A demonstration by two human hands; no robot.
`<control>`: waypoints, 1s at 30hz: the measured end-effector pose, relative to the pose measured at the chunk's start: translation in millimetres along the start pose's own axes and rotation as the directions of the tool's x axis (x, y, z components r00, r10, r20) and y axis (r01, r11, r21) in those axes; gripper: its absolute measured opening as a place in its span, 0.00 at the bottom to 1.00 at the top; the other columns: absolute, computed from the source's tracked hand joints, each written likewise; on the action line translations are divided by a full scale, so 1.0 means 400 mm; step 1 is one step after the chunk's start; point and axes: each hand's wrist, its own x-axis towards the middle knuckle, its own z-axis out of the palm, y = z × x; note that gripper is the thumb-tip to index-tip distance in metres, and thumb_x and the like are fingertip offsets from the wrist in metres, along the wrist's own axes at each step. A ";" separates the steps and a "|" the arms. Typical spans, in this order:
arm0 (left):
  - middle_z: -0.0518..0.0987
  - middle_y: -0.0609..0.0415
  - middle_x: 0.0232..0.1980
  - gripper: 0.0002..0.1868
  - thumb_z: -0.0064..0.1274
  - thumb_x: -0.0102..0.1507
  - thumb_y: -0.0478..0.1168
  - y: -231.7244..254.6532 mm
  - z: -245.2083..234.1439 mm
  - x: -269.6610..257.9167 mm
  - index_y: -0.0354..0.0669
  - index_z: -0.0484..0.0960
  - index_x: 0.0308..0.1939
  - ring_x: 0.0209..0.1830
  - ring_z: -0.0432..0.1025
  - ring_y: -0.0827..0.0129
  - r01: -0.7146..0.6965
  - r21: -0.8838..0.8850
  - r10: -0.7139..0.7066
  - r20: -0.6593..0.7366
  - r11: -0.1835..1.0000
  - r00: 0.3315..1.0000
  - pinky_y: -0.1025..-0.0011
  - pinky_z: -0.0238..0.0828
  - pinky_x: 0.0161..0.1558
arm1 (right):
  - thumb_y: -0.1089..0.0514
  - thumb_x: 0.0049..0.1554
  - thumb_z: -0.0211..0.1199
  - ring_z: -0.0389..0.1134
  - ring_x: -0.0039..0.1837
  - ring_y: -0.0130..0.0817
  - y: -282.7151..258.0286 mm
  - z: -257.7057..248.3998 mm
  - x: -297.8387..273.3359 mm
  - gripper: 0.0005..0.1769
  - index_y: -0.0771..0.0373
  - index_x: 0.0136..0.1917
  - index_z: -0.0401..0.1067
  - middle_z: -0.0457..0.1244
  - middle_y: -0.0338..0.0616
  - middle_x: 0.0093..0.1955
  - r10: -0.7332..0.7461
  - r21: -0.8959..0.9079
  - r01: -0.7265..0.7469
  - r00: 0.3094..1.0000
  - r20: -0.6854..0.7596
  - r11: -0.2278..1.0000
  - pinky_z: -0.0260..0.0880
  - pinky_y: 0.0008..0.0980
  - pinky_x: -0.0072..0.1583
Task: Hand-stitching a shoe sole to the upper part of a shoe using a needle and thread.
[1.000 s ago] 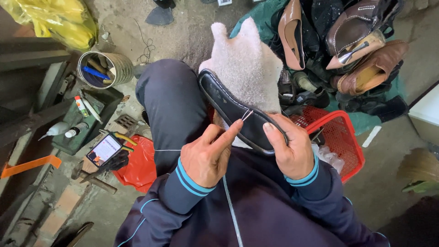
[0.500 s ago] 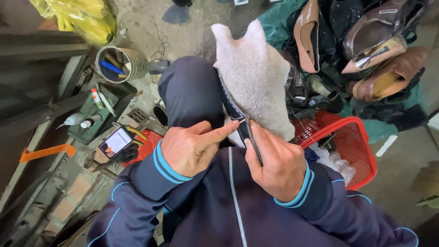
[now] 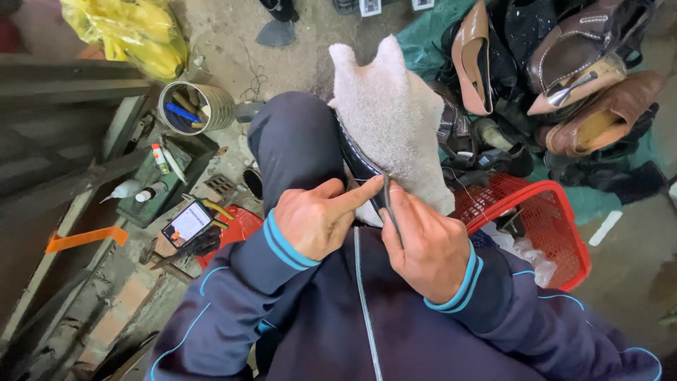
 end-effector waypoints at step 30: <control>0.73 0.58 0.24 0.10 0.52 0.71 0.44 0.001 -0.006 -0.013 0.46 0.83 0.40 0.25 0.73 0.62 0.007 0.030 0.000 -0.227 1.000 0.974 0.70 0.74 0.32 | 0.67 0.59 0.62 0.78 0.48 0.36 0.060 -0.062 0.096 0.10 0.60 0.52 0.79 0.72 0.41 0.47 0.117 0.716 -0.217 0.975 0.187 0.664 0.79 0.36 0.52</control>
